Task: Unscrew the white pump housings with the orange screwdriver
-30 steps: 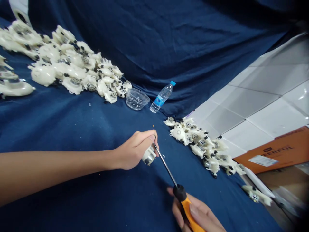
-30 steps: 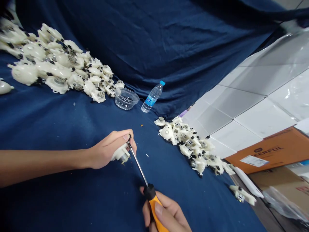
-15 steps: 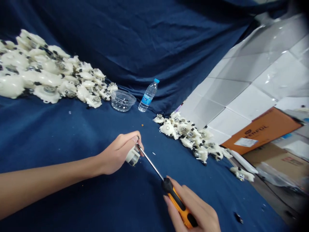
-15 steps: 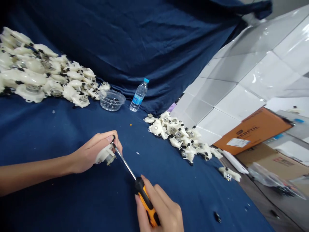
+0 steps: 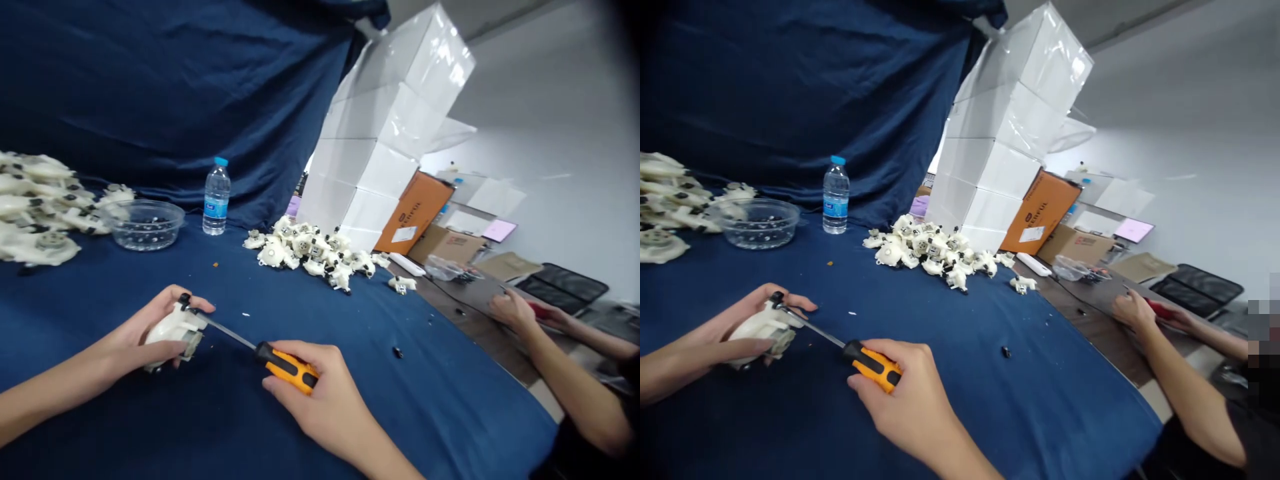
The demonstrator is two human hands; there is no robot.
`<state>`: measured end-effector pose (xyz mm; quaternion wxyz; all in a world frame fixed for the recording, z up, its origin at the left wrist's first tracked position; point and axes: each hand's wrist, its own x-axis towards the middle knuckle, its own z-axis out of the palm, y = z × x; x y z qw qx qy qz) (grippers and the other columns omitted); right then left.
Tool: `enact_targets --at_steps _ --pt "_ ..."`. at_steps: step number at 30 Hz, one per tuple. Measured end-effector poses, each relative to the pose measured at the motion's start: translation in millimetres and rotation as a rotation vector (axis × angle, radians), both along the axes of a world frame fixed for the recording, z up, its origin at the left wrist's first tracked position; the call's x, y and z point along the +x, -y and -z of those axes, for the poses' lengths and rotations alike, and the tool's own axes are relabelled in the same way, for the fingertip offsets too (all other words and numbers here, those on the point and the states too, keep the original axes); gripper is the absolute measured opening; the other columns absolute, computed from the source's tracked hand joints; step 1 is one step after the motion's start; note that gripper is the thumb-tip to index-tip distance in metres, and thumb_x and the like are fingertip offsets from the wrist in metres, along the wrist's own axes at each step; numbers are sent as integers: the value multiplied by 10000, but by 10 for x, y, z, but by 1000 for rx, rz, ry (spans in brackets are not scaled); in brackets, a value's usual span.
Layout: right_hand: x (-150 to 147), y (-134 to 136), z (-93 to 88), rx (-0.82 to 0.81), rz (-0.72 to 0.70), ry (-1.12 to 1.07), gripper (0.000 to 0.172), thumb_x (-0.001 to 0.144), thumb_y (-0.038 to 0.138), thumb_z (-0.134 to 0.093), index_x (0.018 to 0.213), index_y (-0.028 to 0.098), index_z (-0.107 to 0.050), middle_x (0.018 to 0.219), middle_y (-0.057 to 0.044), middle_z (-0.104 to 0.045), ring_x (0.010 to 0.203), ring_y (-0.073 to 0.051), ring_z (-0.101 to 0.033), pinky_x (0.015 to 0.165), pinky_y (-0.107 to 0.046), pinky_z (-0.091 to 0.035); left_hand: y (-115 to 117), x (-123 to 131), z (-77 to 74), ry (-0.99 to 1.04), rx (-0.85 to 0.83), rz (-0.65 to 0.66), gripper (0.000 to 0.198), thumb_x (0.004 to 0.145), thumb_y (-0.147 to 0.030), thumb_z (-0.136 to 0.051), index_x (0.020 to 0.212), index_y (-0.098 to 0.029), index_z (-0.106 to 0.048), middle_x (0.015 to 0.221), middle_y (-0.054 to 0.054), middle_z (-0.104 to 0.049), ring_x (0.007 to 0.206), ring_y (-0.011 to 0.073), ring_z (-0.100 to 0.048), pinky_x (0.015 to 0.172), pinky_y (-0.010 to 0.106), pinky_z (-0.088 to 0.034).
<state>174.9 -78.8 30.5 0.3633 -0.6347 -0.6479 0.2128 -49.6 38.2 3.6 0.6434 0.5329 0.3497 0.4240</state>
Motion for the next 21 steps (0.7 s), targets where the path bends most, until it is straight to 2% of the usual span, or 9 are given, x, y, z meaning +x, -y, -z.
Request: enact_targets --at_steps 2,4,9,12,14,17,21 --pt "28 -11 -14 -29 -10 -45 241 781 270 -690 1015 235 -737 916 -11 -742 800 -183 -654 734 -274 -497 -29 -32 -32 -78 -5 52 410 670 -235 -767 1057 -290 -644 971 -29 -711 755 152 -619 684 222 -475" --pt "59 -23 -14 -43 5 -90 230 789 279 -682 1005 223 -734 883 -7 -729 768 -169 -632 688 -254 -482 -61 -56 -60 -74 -71 41 382 720 -230 -748 1081 -315 -656 1017 -52 -718 931 171 -624 786 214 -467" --pt "75 -32 -16 -56 -16 -160 221 794 265 -668 998 210 -732 843 -3 -709 727 -151 -612 649 -238 -472 -122 -53 -60 21 -152 -5 320 786 -200 -692 1103 -232 -679 1207 13 -676 1187 197 -539 876 162 -459" --pt "43 -11 -20 -30 -30 -132 194 757 233 -688 938 231 -756 779 4 -711 681 -154 -628 619 -238 -487 -154 -26 -17 93 -146 -68 292 795 -190 -678 1084 -222 -649 1166 55 -687 1112 203 -597 828 202 -509" --pt "25 7 -12 -10 -48 -99 195 741 224 -697 922 237 -767 746 0 -713 656 -161 -637 598 -237 -498 -159 0 0 102 -120 -125 269 793 -206 -678 1058 -222 -631 1124 72 -693 963 205 -652 689 229 -546" --pt "12 23 22 -12 -122 -69 201 758 234 -687 939 245 -772 754 0 -722 641 -162 -638 586 -236 -505 -119 42 -22 105 -106 -172 259 801 -222 -648 1058 -217 -619 1070 81 -691 797 190 -652 518 227 -521" --pt "-11 20 56 -31 -172 -55 175 777 211 -661 902 252 -776 739 20 -718 622 -154 -619 587 -236 -497 -33 80 -84 145 -164 -189 241 772 -185 -616 1011 -182 -641 965 73 -688 772 172 -636 592 232 -551"
